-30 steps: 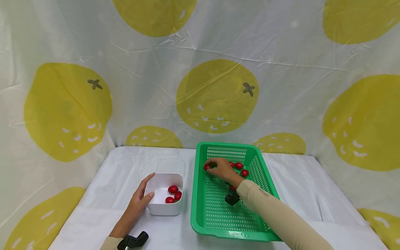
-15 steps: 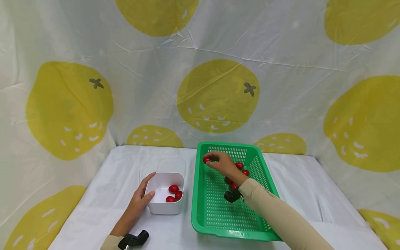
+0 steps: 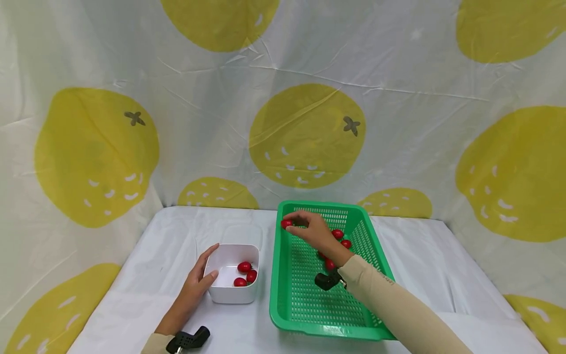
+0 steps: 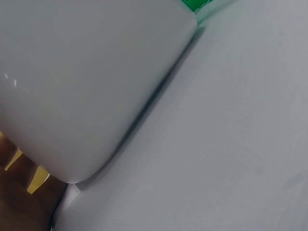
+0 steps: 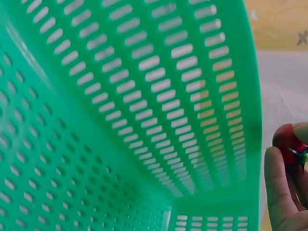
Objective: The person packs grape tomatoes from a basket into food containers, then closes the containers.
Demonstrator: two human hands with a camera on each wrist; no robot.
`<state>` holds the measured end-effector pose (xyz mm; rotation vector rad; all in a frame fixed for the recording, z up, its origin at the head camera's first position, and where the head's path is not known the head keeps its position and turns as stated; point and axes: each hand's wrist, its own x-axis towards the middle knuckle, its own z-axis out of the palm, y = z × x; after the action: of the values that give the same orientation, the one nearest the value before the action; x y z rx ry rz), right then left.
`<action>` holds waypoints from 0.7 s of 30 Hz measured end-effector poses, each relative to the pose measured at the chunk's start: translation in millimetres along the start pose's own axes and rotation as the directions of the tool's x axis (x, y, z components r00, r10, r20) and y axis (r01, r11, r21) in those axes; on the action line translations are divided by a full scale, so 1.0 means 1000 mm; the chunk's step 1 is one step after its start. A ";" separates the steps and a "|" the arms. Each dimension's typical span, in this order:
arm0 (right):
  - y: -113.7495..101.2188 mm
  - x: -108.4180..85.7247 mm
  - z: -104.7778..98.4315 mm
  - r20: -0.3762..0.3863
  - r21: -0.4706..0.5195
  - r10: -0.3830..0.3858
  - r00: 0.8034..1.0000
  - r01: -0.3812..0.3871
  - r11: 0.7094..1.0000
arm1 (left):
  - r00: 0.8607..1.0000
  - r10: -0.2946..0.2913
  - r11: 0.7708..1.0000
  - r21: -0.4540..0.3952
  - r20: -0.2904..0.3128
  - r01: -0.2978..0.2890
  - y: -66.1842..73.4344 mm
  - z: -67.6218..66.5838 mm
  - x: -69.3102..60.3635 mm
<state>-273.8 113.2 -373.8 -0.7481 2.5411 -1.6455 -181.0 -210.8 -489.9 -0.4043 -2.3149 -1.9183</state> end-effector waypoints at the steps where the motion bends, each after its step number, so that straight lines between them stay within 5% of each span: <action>1: -0.006 -0.002 0.001 0.013 0.010 -0.005 1.000 0.004 1.000 | 1.000 -0.009 1.000 0.001 -0.003 0.009 0.000 0.000 0.000; 5: -0.020 -0.005 0.007 0.056 0.064 -0.025 0.998 0.021 0.998 | 1.000 -0.029 1.000 0.001 -0.010 0.029 -0.001 0.000 0.000; 13: 0.001 0.004 0.025 0.092 0.128 -0.037 0.995 0.025 0.992 | 1.000 -0.018 1.000 0.006 -0.015 0.018 -0.002 -0.001 0.000; 21: -0.003 0.003 0.041 0.136 0.159 -0.046 0.990 0.024 0.987 | 1.000 -0.027 1.000 0.003 -0.007 0.027 -0.001 0.000 0.000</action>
<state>-264.4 75.8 -388.8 -0.8643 2.2868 -1.7130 -181.1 -211.2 -490.9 -0.3683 -2.3302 -1.9252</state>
